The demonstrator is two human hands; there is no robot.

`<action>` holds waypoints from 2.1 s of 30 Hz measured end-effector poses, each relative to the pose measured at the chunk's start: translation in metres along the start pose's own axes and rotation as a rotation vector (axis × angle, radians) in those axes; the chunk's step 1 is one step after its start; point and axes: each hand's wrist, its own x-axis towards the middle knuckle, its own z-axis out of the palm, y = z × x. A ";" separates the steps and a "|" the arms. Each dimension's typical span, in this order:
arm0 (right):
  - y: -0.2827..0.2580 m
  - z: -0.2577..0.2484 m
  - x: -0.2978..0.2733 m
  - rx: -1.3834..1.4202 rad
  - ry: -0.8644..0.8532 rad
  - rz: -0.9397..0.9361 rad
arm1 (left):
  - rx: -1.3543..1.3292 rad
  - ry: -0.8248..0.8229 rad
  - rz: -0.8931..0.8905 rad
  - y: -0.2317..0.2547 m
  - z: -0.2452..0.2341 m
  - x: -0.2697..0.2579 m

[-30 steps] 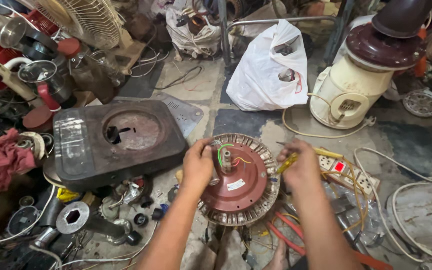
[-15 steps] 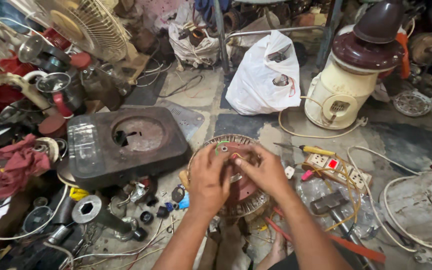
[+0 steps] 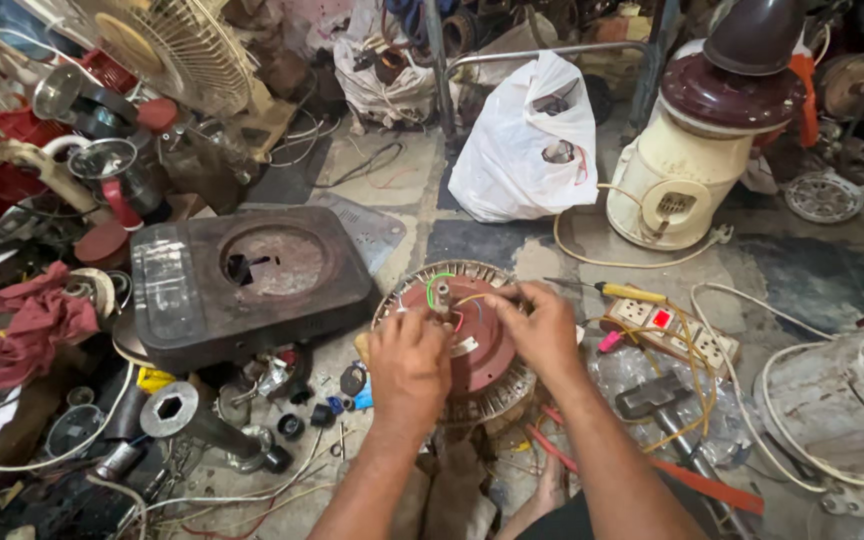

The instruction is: The person works on a fan motor by hand, using a screwdriver to remove and replace screws, and handling a capacitor and various wires.

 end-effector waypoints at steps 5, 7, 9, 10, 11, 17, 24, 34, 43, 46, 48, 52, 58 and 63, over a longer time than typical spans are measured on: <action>0.009 -0.015 -0.009 -0.019 0.078 0.176 | -0.020 0.079 -0.091 -0.005 -0.019 -0.017; 0.019 -0.025 -0.019 0.254 0.143 0.139 | -0.118 0.101 -0.307 -0.018 -0.031 -0.042; 0.024 -0.029 -0.044 0.286 0.109 0.320 | -0.166 -0.120 -0.536 -0.023 -0.042 -0.086; 0.025 -0.031 -0.060 0.320 0.074 0.504 | -0.207 -0.124 -0.409 -0.021 -0.044 -0.112; 0.024 -0.030 -0.074 0.315 0.071 0.504 | -0.248 -0.128 -0.282 -0.018 -0.044 -0.139; -0.016 0.006 -0.141 0.077 -0.487 0.196 | -0.246 -0.600 -0.186 0.014 -0.029 -0.257; -0.018 0.035 -0.179 -0.461 -1.140 -0.163 | -0.452 -0.667 -0.294 0.029 -0.070 -0.222; -0.045 0.039 -0.203 -0.406 -1.340 -0.116 | -0.245 -0.518 -0.840 -0.092 -0.058 -0.197; -0.040 0.032 -0.294 -0.331 -1.188 -0.270 | -0.345 -0.818 -0.562 -0.051 -0.011 -0.183; -0.041 0.035 -0.300 -0.304 -1.163 -0.265 | -0.210 -0.585 -0.495 -0.039 -0.006 -0.188; -0.044 0.035 -0.302 -0.284 -1.152 -0.257 | -0.181 -0.510 -0.533 -0.031 0.004 -0.187; -0.061 0.030 -0.280 -0.221 -1.147 -0.225 | -0.119 -0.598 -0.560 -0.036 0.022 -0.193; -0.074 0.012 -0.233 -0.244 -0.808 0.282 | -0.163 -0.355 -0.493 -0.044 0.009 -0.214; -0.036 0.044 -0.216 -0.796 -0.902 0.012 | -0.125 -0.414 -0.568 -0.041 -0.002 -0.200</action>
